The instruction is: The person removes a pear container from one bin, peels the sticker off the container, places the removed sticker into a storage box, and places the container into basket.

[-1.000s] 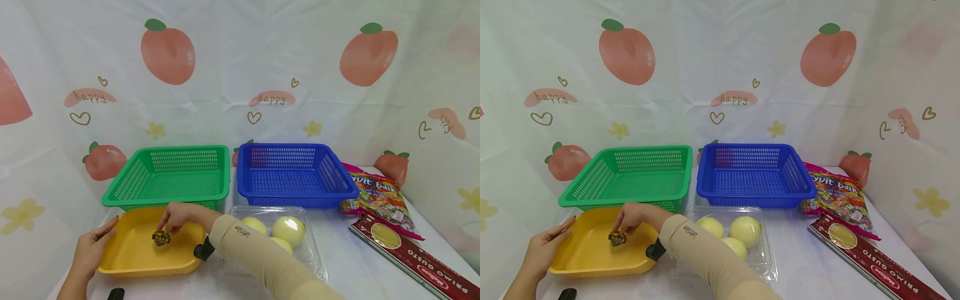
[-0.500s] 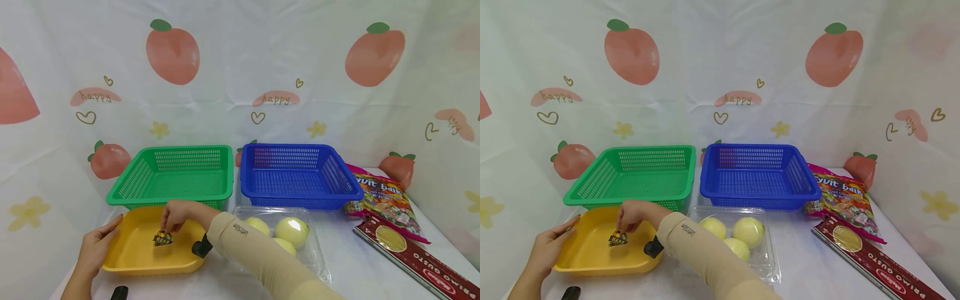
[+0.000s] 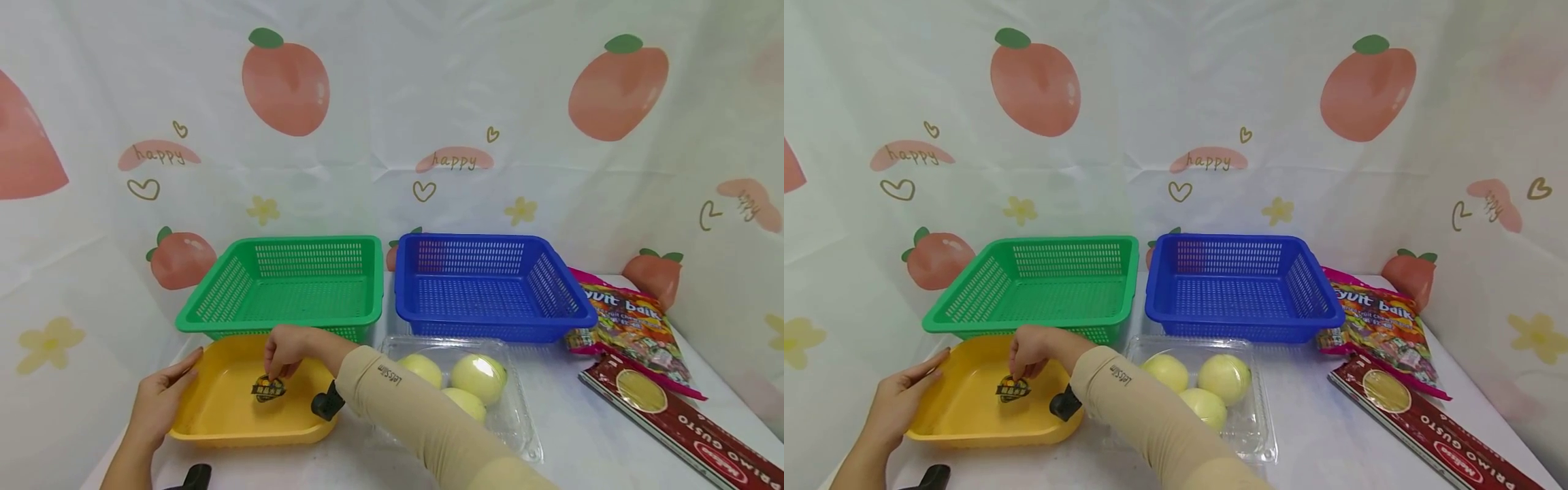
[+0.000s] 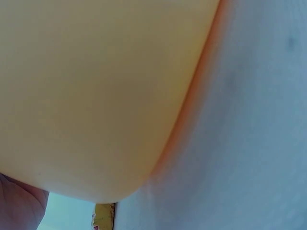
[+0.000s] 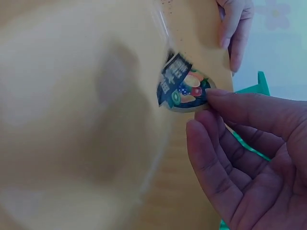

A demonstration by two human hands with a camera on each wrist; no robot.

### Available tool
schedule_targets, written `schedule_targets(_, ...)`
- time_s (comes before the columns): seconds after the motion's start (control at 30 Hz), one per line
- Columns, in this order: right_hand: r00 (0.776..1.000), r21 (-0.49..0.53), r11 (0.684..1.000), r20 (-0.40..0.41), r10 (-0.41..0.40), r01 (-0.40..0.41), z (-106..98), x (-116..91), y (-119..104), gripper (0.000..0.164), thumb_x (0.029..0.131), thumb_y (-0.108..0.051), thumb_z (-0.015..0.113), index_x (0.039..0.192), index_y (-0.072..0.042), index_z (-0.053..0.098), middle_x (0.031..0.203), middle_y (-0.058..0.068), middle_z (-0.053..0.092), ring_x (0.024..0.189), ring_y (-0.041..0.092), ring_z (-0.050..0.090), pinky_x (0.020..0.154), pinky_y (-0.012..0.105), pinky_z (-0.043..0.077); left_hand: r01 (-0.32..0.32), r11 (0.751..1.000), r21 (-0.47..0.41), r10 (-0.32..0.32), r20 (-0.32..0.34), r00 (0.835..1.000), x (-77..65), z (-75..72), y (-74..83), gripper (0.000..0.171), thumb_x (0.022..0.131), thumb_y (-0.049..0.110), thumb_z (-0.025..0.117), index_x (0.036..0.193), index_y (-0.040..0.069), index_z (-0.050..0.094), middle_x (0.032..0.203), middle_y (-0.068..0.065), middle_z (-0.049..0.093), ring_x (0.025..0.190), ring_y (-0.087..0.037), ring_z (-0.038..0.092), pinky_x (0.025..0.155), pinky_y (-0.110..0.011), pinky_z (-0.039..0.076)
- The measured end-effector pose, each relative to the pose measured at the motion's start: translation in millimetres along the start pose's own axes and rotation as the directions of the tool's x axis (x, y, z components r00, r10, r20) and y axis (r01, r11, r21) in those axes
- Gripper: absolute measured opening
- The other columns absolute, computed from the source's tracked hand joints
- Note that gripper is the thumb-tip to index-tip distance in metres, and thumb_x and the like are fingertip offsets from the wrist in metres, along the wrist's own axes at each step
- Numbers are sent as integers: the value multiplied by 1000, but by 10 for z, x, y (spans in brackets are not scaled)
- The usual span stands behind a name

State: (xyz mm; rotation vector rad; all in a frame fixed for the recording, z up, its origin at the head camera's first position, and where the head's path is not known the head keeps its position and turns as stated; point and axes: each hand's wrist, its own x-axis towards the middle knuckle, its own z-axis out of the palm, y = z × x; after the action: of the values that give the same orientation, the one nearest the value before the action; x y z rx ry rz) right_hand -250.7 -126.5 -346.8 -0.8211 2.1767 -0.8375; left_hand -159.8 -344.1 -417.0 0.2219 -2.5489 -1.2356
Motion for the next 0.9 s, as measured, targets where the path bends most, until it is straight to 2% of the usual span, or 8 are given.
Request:
schedule_targets(0.23,1000,-34,999,-12,12,-13,33,24,8,6,85,1,63,83,-1,68,79,7,70,60,12,58,57,22,55,4,1000,-28,-4,2,1000,-10,13,11,42,98,24,46,131,-3,48,106,46,42,93,34,31,80,8,31)
schedule_targets(0.5,1000,2,1000,-9,10,-10,41,35,5,8,84,4,62,84,2,70,75,9,68,59,14,61,58,24,57,14,1000,-12,-14,2,1000,-8,9,27,44,99,25,45,131,-5,45,118,35,45,93,34,30,81,7,32)
schedule_targets(0.63,1000,4,1000,-1,15,-15,62,36,-3,6,82,5,64,79,1,68,68,5,65,56,13,60,56,24,57,27,1000,-4,-27,2,1000,-11,2,30,43,98,25,46,132,-2,46,128,21,48,93,34,31,79,7,33)
schedule_targets(0.7,1000,-9,1000,-3,14,-14,71,39,-9,7,82,4,66,76,0,67,65,3,62,54,12,58,57,24,57,29,1000,-7,-29,2,1000,-14,-2,29,43,98,25,46,132,-2,46,127,23,48,92,34,31,79,7,33)
schedule_targets(0.83,1000,-55,999,-14,-1,0,79,48,-19,10,82,2,66,73,-2,65,62,1,60,53,11,57,57,24,57,18,1000,-24,-18,-4,1000,-14,-7,27,43,98,24,45,131,-5,45,112,40,44,92,34,31,80,8,32)
schedule_targets(0.9,1000,-73,997,-20,-10,9,79,49,-21,10,83,1,65,73,-2,65,63,0,60,53,11,57,57,23,56,13,1000,-29,-13,-4,1000,-13,-9,25,43,99,23,45,131,-6,45,108,42,43,92,34,31,80,8,32)
